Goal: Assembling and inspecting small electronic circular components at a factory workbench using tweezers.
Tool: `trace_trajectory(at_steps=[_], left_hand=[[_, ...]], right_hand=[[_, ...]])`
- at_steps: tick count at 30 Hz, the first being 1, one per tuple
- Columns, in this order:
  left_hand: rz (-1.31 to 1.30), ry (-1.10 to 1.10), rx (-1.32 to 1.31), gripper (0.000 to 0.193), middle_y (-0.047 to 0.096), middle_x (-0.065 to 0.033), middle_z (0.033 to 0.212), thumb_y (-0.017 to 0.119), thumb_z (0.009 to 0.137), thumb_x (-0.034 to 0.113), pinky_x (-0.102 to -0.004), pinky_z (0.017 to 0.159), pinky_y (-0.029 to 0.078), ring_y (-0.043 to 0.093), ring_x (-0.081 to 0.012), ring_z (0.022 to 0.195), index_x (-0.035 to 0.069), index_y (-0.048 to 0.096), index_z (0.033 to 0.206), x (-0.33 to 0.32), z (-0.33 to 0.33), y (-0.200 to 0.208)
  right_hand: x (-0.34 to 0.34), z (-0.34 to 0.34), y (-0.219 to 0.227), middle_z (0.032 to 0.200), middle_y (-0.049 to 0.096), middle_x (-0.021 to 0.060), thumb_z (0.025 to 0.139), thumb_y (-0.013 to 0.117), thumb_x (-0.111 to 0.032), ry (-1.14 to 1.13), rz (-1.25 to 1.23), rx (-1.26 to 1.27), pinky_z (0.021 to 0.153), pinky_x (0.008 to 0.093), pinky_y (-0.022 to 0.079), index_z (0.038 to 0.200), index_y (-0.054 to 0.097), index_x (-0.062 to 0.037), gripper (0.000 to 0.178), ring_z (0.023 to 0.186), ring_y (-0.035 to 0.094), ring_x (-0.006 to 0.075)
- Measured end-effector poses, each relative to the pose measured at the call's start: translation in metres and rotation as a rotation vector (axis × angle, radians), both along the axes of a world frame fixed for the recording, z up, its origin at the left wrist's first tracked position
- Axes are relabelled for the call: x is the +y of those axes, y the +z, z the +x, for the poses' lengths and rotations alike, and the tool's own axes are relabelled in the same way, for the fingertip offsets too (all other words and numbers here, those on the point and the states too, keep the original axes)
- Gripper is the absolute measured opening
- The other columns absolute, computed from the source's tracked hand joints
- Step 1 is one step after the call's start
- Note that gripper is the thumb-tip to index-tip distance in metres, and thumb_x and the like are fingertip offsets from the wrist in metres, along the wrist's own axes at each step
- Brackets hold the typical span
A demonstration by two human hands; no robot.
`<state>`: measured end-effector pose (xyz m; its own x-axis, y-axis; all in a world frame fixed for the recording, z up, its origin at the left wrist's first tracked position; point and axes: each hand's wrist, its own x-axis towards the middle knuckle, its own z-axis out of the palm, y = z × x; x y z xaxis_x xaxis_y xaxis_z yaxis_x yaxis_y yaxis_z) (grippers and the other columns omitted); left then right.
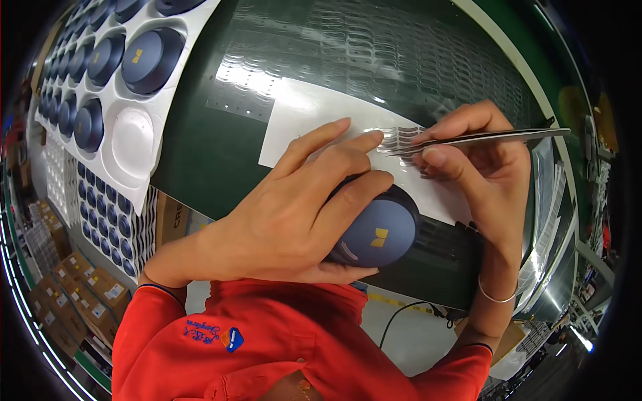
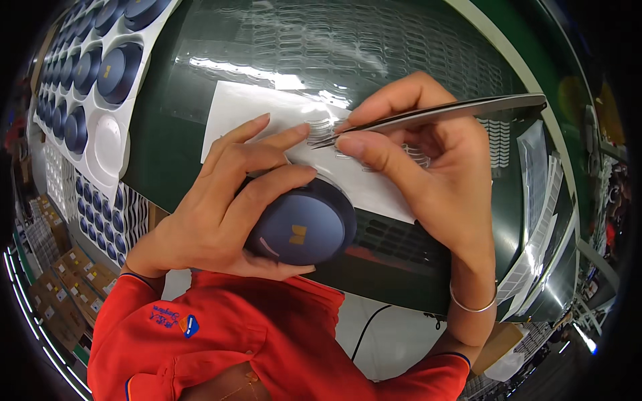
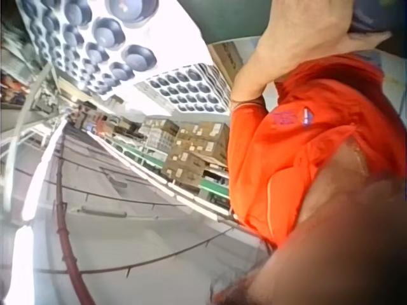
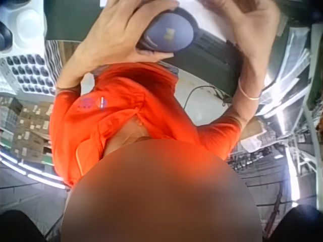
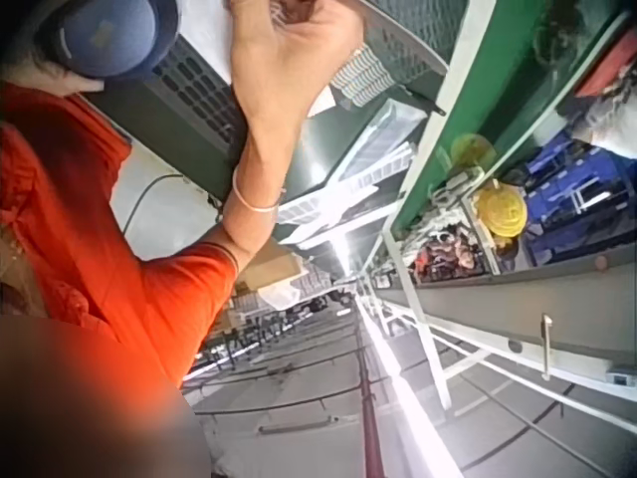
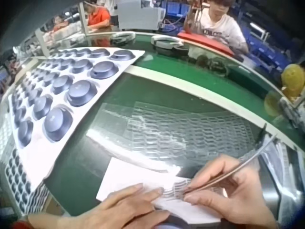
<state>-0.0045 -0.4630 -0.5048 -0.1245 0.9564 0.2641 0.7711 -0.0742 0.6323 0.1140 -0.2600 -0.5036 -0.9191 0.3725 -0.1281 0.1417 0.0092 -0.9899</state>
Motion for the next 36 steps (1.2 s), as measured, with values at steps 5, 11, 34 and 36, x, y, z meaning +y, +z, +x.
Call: trace_trajectory(at_steps=[5,11,34,36], left_hand=[[-0.025,-0.016,-0.069,0.074,0.053,-0.0165,0.111,0.088,0.064,0.031,-0.0553,0.109,0.037,0.055,-0.0383,0.122,-0.004,0.055,0.121,-0.002,-0.005,0.0],[-0.077,0.068,0.01,0.077,0.053,-0.0174,0.11,0.091,0.06,0.028,-0.0571,0.112,0.032,0.054,-0.0409,0.123,-0.003,0.055,0.121,-0.005,-0.016,0.001],[-0.047,-0.288,-0.122,0.062,0.057,-0.0161,0.103,0.08,0.074,0.031,-0.0507,0.103,0.045,0.059,-0.0381,0.116,-0.006,0.057,0.117,-0.025,0.011,-0.012],[-0.045,-0.289,-0.136,0.062,0.057,-0.0162,0.103,0.081,0.073,0.031,-0.0507,0.103,0.045,0.059,-0.038,0.117,-0.007,0.057,0.117,-0.026,0.011,-0.014]], right_hand=[[0.007,0.0,-0.009,0.094,0.065,0.0159,0.085,0.067,0.003,-0.022,-0.136,0.04,0.067,0.024,0.053,0.097,0.055,0.0007,0.017,0.078,0.067,0.0171],[0.008,0.04,-0.005,0.089,0.065,0.0172,0.077,0.07,0.013,-0.115,-0.224,0.119,0.078,0.0301,0.057,0.094,0.055,0.0056,0.023,0.084,0.068,0.0224],[-0.025,0.053,-0.016,0.084,0.064,0.0143,0.073,0.075,0.009,0.092,0.05,-0.001,0.073,0.0289,0.054,0.088,0.059,0.0016,0.023,0.08,0.066,0.0219],[-0.026,0.052,-0.016,0.084,0.063,0.0142,0.073,0.075,0.009,0.08,0.057,-0.001,0.073,0.0289,0.054,0.088,0.059,0.0016,0.023,0.08,0.066,0.0219]])
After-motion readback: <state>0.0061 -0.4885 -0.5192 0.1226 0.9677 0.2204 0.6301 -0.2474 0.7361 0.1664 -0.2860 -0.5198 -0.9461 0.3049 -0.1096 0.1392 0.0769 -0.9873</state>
